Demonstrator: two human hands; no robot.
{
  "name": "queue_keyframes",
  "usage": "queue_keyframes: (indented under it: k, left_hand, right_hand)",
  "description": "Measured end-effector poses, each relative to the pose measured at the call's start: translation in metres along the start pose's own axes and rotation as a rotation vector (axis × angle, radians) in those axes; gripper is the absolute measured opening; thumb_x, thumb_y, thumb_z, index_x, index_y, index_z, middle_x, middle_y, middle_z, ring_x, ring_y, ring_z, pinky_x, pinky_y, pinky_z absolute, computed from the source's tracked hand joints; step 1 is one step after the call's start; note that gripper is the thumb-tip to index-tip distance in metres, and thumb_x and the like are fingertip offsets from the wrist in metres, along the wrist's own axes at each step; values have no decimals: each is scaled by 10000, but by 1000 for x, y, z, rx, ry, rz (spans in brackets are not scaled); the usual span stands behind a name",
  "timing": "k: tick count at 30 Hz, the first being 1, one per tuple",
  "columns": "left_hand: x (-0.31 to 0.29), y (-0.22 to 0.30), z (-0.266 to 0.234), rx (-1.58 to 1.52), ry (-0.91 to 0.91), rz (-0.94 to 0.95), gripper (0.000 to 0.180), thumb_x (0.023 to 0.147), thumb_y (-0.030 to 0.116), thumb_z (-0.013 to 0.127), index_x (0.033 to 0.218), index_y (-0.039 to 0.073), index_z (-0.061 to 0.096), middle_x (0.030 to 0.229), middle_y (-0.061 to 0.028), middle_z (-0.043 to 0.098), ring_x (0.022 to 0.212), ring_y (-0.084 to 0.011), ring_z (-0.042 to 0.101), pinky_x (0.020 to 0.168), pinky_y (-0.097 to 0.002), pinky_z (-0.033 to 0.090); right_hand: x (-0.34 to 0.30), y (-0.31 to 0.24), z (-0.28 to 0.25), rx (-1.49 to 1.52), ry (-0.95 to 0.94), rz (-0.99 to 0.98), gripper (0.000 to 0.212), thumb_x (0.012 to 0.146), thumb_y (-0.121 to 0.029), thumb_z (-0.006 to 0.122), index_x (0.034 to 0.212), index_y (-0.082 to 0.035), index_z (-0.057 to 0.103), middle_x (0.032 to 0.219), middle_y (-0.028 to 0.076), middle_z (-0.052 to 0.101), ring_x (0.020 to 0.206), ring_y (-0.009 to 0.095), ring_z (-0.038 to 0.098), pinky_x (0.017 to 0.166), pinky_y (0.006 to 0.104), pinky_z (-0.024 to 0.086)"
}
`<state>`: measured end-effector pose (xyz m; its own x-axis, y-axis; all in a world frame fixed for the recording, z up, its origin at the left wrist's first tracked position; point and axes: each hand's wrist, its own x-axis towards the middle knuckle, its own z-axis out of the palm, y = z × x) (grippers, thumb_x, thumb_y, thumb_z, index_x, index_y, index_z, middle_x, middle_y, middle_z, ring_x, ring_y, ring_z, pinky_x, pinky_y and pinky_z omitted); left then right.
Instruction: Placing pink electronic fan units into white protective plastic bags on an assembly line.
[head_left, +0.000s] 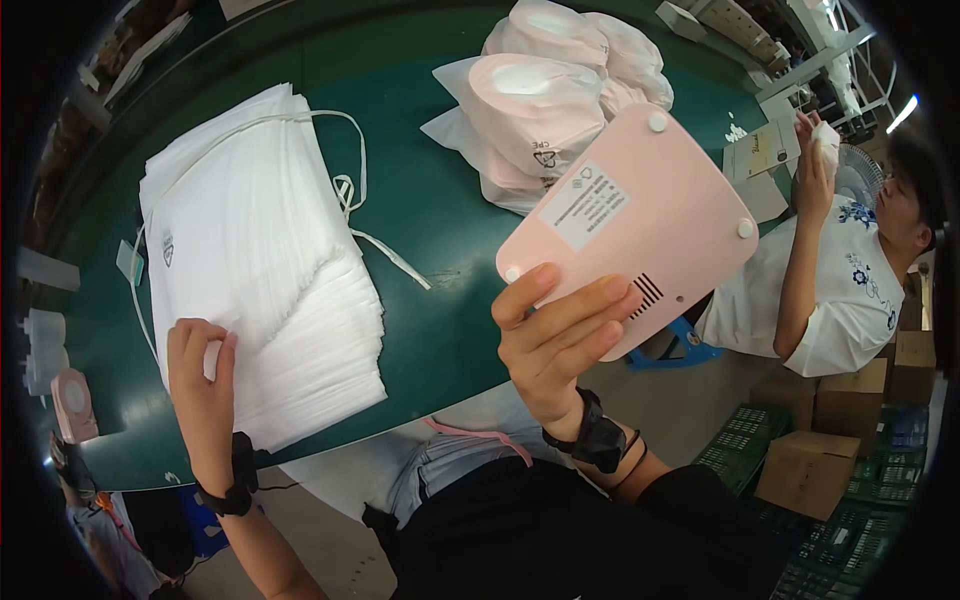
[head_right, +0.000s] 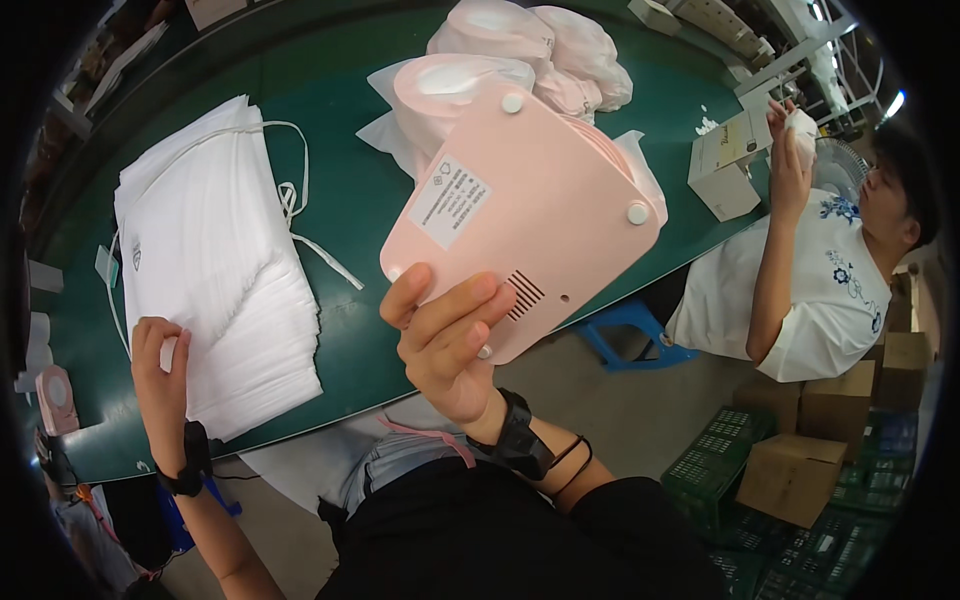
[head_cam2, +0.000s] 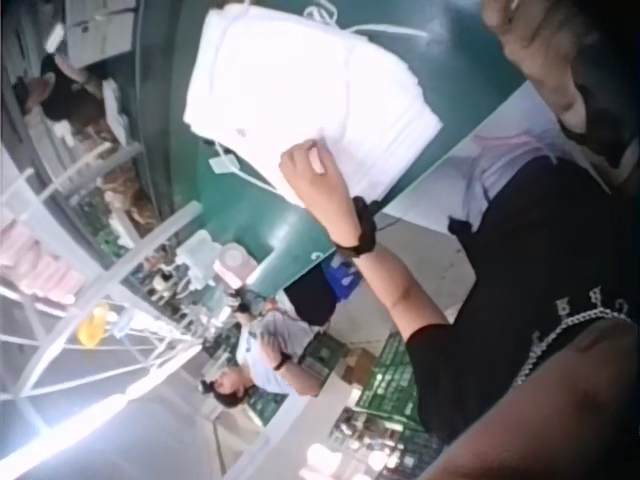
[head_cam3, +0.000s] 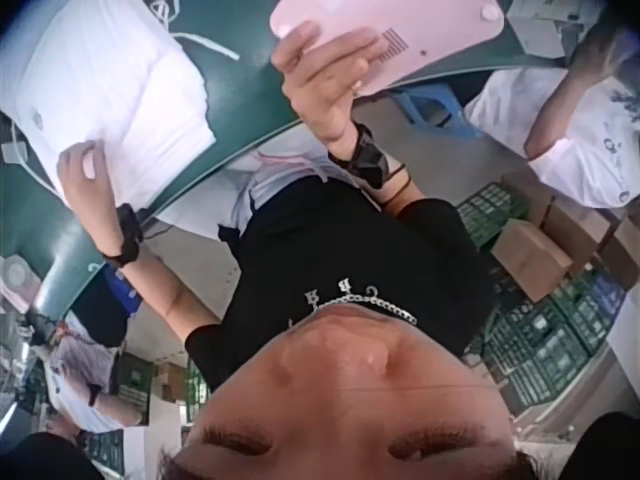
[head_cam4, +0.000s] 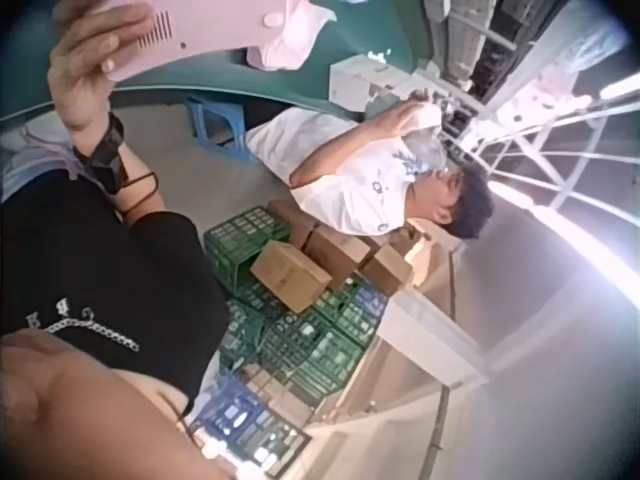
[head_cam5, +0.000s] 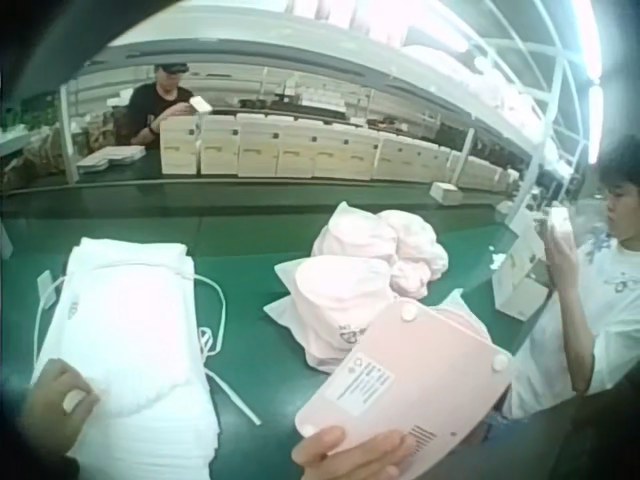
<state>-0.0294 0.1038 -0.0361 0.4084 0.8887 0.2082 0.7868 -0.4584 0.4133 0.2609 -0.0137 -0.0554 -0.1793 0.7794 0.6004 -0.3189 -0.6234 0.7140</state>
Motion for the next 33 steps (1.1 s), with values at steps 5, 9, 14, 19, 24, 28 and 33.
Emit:
queue_keyframes:
  k: [5,9,14,19,24,28,33]
  left_hand:
    - [-10,13,-5,-61,96,54,81,802,-6,594,868,-33,556,867,-152,570,811,-301,553,756,-321,436]
    - [4,27,5,-338,15,-12,74,788,10,625,822,-41,583,755,-134,573,667,-231,555,636,-281,438]
    - [8,34,14,-522,43,-156,120,771,56,685,780,-18,592,662,-42,571,624,-109,539,609,-229,427]
    - [2,45,31,-1157,-12,-237,122,820,-8,608,941,-25,622,824,-56,586,770,-92,552,709,-219,450]
    - [-6,70,51,-1195,-82,-62,179,841,-28,562,1016,-30,600,914,-43,575,803,-104,544,729,-225,447]
    - [-14,67,42,-1176,42,-150,143,867,3,533,1005,-24,557,833,-16,557,760,-75,522,686,-203,429]
    - [-18,46,39,-1273,19,-301,121,898,54,511,1009,8,496,731,14,519,636,-34,448,559,-181,361]
  right_hand:
    - [-11,-3,-7,-42,138,-129,379,862,-65,535,1196,25,381,987,130,651,862,213,669,932,368,442]
    - [-32,-5,0,-346,260,-311,368,863,-99,546,1189,8,412,1023,93,636,877,198,659,955,367,421]
    - [-43,-6,4,-619,380,-278,491,875,-229,550,1281,-15,375,1192,155,550,1057,236,587,981,394,399]
    - [-51,-5,-20,-1436,623,-434,643,829,-301,567,1377,-83,313,1318,149,461,1209,270,464,1018,419,362]
    - [-48,-22,-56,-1494,656,-389,675,794,-312,572,1387,-106,324,1349,98,453,1240,266,432,1030,429,354]
    - [-35,-26,-55,-1553,700,-516,635,802,-306,567,1368,-104,365,1335,91,473,1217,250,456,1008,431,380]
    - [-41,-36,-20,-1570,590,-609,591,817,-296,555,1353,-108,393,1320,90,488,1208,245,466,1006,429,380]
